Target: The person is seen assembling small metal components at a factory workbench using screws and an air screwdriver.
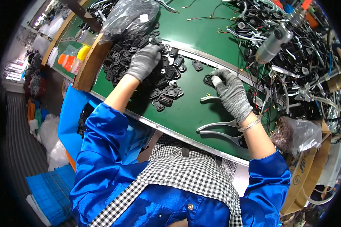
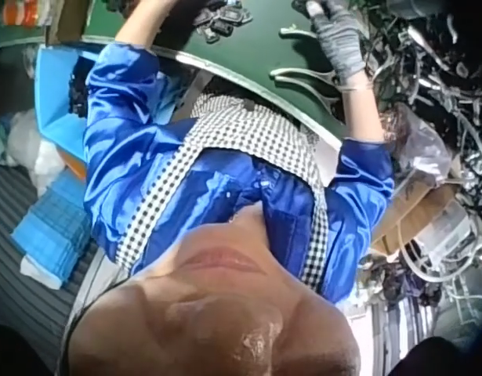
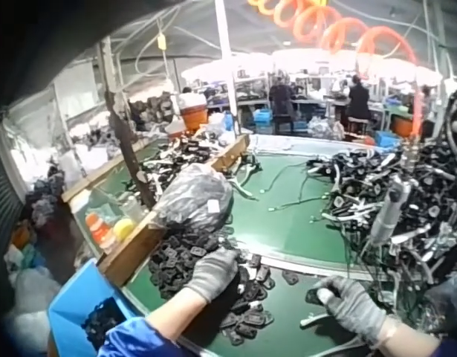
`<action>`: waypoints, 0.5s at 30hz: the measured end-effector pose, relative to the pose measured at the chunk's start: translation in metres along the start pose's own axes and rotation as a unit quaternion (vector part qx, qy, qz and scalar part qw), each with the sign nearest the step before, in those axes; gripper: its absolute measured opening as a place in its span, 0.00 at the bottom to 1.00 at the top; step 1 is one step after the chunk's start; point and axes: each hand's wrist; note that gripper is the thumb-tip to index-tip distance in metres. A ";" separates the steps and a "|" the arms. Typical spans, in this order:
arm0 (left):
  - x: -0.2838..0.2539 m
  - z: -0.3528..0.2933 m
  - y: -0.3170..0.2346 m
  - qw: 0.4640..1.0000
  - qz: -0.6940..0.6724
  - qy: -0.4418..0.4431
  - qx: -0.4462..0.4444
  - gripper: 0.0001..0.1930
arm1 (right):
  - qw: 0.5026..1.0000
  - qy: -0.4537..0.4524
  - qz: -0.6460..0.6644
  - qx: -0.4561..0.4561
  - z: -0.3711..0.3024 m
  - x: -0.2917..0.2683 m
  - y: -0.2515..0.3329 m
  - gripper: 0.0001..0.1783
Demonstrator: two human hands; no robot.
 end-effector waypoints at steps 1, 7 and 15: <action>0.004 -0.001 0.000 0.998 -0.029 -0.050 0.018 0.14 | 1.000 -0.006 -0.002 0.005 -0.006 -0.006 -0.001 0.08; -0.004 -0.026 -0.039 0.945 -0.326 0.041 0.010 0.14 | 0.966 0.047 0.159 0.197 -0.016 -0.029 0.032 0.10; -0.014 0.028 -0.005 0.998 0.011 -0.034 -0.048 0.13 | 0.983 0.028 0.082 0.164 -0.041 -0.040 0.018 0.12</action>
Point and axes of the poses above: each hand's wrist, its own z-axis towards the middle knuckle, its own x-axis out of the palm, y = z × x, and after that the axes turned 5 degrees about -z, right-handed
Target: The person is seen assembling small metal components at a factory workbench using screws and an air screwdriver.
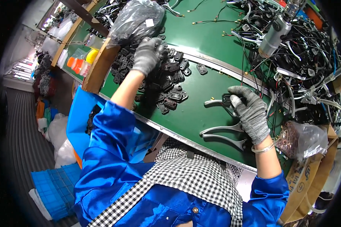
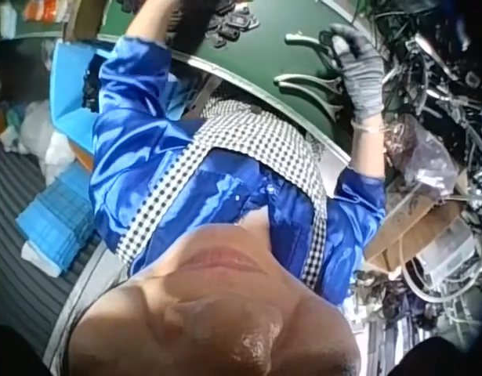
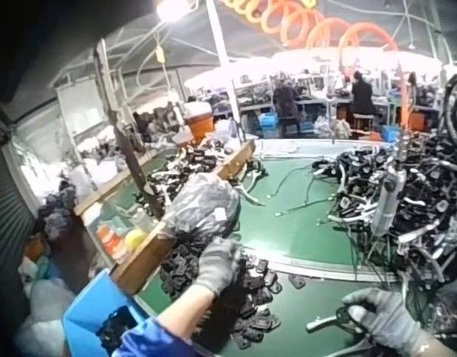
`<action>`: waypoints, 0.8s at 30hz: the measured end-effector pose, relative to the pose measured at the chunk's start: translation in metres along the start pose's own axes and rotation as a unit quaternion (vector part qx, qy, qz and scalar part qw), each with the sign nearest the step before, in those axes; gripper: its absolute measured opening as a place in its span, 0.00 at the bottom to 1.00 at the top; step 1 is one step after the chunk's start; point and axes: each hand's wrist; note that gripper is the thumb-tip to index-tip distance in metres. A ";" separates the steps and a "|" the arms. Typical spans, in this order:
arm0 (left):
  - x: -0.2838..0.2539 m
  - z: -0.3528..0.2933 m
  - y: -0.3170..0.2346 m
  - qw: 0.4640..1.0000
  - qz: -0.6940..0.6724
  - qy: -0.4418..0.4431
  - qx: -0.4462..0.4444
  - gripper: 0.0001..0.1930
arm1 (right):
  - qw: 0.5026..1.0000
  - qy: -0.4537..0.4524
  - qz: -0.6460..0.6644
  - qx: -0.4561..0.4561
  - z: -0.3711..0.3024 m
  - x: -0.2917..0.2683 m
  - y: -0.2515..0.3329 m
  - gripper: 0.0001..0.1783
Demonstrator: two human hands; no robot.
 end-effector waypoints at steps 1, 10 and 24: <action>0.005 0.010 0.018 0.992 0.106 -0.075 -0.005 0.14 | 1.000 -0.007 -0.002 -0.008 0.000 0.002 0.002 0.13; -0.001 -0.002 0.013 0.997 0.023 -0.004 0.078 0.09 | 0.999 -0.032 0.004 -0.005 -0.011 -0.012 0.000 0.14; -0.003 -0.088 -0.189 0.889 0.000 -0.042 0.455 0.14 | 0.945 -0.064 0.305 0.096 -0.017 -0.024 0.013 0.15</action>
Point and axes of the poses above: each hand's wrist, its own z-axis towards the middle knuckle, its own x-axis out of the palm, y = z × x, and after that the axes turned 5 degrees about -z, right-handed
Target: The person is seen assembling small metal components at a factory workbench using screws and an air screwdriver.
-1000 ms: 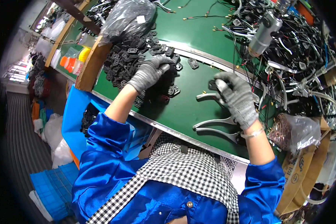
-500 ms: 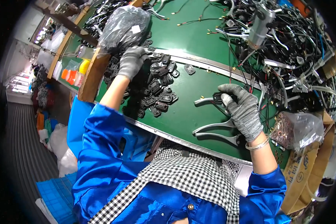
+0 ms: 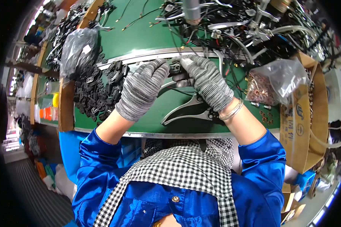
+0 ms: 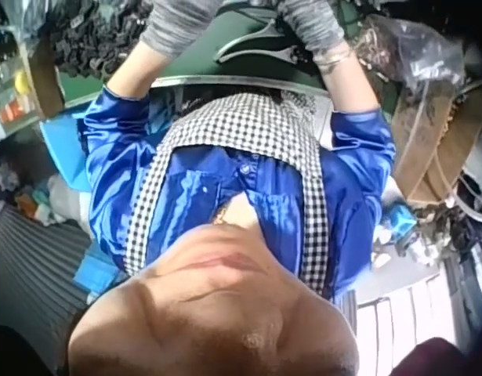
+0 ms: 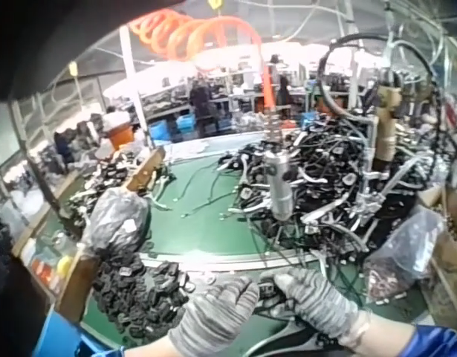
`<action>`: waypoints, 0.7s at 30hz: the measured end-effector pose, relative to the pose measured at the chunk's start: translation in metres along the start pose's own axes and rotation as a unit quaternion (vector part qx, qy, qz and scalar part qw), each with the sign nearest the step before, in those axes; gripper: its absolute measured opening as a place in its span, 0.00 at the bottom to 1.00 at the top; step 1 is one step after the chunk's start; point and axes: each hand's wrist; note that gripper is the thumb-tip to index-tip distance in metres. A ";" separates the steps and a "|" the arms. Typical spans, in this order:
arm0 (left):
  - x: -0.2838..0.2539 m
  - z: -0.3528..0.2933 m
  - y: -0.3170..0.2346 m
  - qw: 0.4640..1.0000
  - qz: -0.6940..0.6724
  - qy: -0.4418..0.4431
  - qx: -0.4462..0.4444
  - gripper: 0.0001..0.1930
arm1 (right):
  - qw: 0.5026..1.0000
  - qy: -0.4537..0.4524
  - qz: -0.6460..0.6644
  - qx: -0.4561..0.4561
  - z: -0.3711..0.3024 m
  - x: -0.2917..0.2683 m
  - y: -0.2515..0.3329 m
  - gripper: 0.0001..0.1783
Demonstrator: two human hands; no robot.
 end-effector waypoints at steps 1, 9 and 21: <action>0.005 0.002 -0.003 1.000 -0.004 -0.001 0.008 0.14 | 1.000 -0.012 0.010 0.012 -0.005 -0.004 0.002 0.14; 0.011 0.017 -0.042 0.652 -0.636 0.037 -0.410 0.16 | 0.996 -0.003 -0.058 -0.060 -0.022 -0.037 -0.011 0.13; 0.021 0.023 -0.057 0.336 -0.846 -0.021 -0.413 0.15 | 0.807 -0.054 -0.366 -0.460 -0.037 -0.063 -0.014 0.07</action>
Point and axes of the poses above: each hand's wrist, its own z-axis towards the middle knuckle, its own x-axis out of the palm, y = z × x, and after that the axes turned 5 degrees about -z, right-handed
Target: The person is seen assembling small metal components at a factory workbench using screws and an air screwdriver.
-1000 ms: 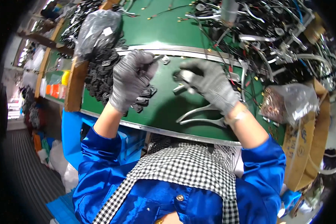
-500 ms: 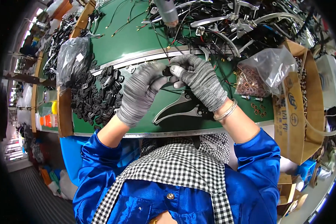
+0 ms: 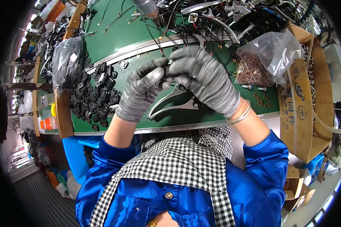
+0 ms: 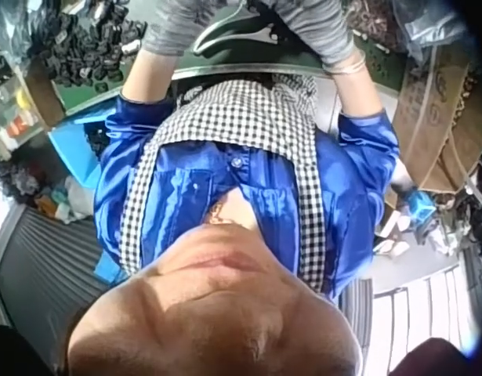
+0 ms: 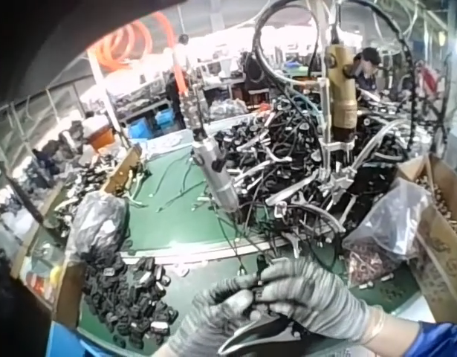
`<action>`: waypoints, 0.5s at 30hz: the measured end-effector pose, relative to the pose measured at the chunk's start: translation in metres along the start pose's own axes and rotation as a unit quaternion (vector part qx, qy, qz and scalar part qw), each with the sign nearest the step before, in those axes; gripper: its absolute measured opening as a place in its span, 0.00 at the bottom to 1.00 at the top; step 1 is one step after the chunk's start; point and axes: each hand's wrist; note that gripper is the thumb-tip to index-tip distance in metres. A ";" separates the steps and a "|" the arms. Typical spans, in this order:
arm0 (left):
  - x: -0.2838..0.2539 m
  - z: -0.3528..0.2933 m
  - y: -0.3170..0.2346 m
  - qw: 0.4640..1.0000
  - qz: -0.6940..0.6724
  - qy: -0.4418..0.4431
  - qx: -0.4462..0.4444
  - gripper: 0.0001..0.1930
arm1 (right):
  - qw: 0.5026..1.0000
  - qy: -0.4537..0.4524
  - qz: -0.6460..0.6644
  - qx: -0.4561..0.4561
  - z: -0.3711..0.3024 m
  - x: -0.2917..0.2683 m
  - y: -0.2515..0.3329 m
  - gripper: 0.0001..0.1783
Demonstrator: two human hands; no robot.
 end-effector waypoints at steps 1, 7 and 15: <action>0.004 0.001 0.002 0.996 0.089 -0.010 0.028 0.15 | 1.000 0.000 -0.002 0.005 -0.003 -0.004 0.001 0.07; 0.011 0.008 0.022 0.958 0.268 -0.045 0.093 0.14 | 0.854 0.012 0.285 0.436 -0.015 -0.022 0.007 0.10; 0.008 0.020 0.032 0.982 0.184 -0.033 0.035 0.15 | 0.872 0.017 0.199 0.446 -0.017 -0.025 0.002 0.10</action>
Point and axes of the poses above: each hand's wrist, its own z-axis towards the middle knuckle, its own x-axis out of the palm, y = z × x, and after that the axes turned 5 degrees about -z, right-handed
